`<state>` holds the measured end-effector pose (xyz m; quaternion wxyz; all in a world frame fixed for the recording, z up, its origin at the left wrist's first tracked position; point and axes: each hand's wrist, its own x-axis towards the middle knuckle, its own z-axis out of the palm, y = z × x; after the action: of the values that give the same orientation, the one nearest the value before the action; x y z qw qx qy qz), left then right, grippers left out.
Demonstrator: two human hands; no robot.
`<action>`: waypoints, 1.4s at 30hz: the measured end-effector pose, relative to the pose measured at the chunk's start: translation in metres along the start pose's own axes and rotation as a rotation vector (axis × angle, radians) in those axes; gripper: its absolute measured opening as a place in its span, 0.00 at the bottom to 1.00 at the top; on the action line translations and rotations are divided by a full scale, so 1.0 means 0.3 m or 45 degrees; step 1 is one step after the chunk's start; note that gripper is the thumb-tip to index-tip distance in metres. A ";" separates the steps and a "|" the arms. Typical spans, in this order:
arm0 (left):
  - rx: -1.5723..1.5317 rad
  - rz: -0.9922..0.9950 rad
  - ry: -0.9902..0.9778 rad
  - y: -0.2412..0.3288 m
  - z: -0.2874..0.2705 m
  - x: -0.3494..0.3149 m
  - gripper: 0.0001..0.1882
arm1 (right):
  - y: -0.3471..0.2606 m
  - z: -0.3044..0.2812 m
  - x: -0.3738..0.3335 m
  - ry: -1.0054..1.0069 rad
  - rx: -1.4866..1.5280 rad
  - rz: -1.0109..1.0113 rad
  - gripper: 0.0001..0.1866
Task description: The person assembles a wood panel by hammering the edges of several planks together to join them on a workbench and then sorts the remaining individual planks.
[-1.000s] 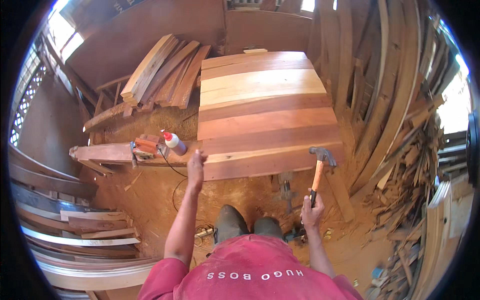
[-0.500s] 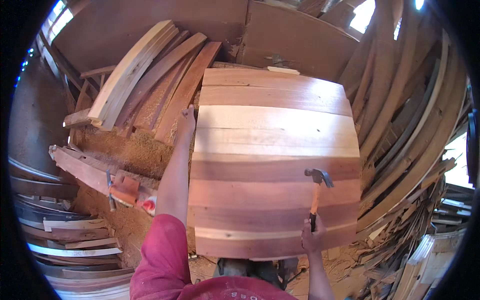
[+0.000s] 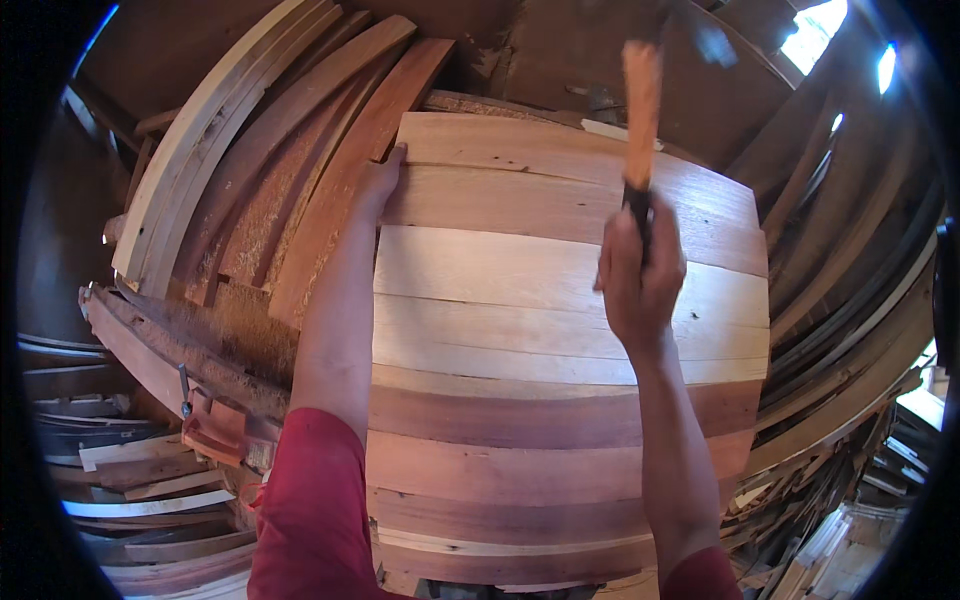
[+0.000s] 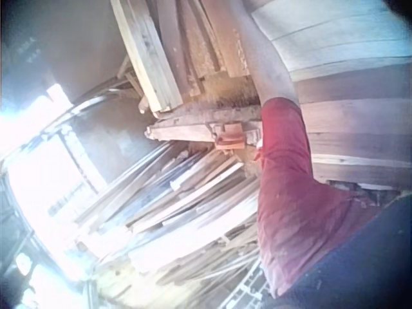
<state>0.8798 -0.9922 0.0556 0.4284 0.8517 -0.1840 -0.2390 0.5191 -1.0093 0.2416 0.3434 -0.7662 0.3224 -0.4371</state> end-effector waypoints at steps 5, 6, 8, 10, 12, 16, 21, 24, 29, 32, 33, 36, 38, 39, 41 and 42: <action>-0.402 -0.253 -0.094 0.082 0.008 -0.071 0.46 | 0.254 0.266 0.039 -0.136 -0.314 0.011 0.12; -0.402 -0.247 -0.087 0.086 0.007 -0.068 0.46 | 0.307 0.283 0.044 -0.134 -0.308 0.005 0.12; -0.382 -0.184 -0.122 0.058 0.003 -0.050 0.46 | 0.346 0.308 0.049 -0.636 -0.726 0.229 0.13; -0.455 -0.208 -0.152 0.029 -0.017 -0.024 0.47 | 0.327 0.320 0.046 -0.600 -0.609 0.168 0.13; -0.530 -0.248 -0.177 -0.021 -0.047 0.006 0.47 | 0.229 0.332 0.042 -0.577 -0.491 0.113 0.13; -0.378 -0.322 -0.068 0.027 0.024 -0.028 0.49 | 0.211 0.337 0.008 -0.339 -0.385 0.143 0.13; -0.186 -0.105 0.014 0.060 -0.010 -0.082 0.42 | 0.299 0.350 0.040 -0.585 -0.746 0.125 0.14; -0.554 -0.296 -0.178 0.064 -0.055 -0.087 0.39 | 0.168 0.354 0.063 -0.515 -0.570 0.079 0.15; -0.504 -0.259 -0.207 -0.033 -0.043 0.060 0.38 | 0.267 0.404 0.023 -0.554 -0.652 0.199 0.15; -0.196 -0.229 -0.114 -0.051 -0.019 0.092 0.37 | 0.272 0.328 0.033 -0.595 -0.576 0.265 0.16; -0.245 -0.220 -0.256 0.037 0.071 0.008 0.37 | 0.313 0.231 0.014 -0.562 -0.651 0.322 0.16; -0.867 0.132 -0.656 -0.072 -0.002 -0.049 0.36 | 0.277 0.100 -0.100 -0.385 -0.325 0.519 0.16; -0.684 -0.179 -0.404 -0.107 -0.004 0.070 0.37 | 0.319 -0.007 -0.122 -0.242 -0.268 0.598 0.16; -0.727 -0.158 -0.374 -0.123 0.012 0.050 0.38 | 0.374 -0.108 -0.137 -0.199 -0.290 0.683 0.16; -0.722 -0.109 -0.405 -0.181 0.009 0.156 0.39 | 0.418 -0.297 -0.114 0.020 -0.370 0.719 0.18; -0.729 -0.086 -0.404 -0.202 0.011 0.200 0.39 | 0.410 -0.386 -0.093 0.130 -0.423 0.766 0.20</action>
<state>0.9336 -0.9912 -0.0105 0.6082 0.6545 -0.1455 -0.4248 0.3806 -1.0837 0.1740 0.3109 -0.6594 0.6173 -0.2956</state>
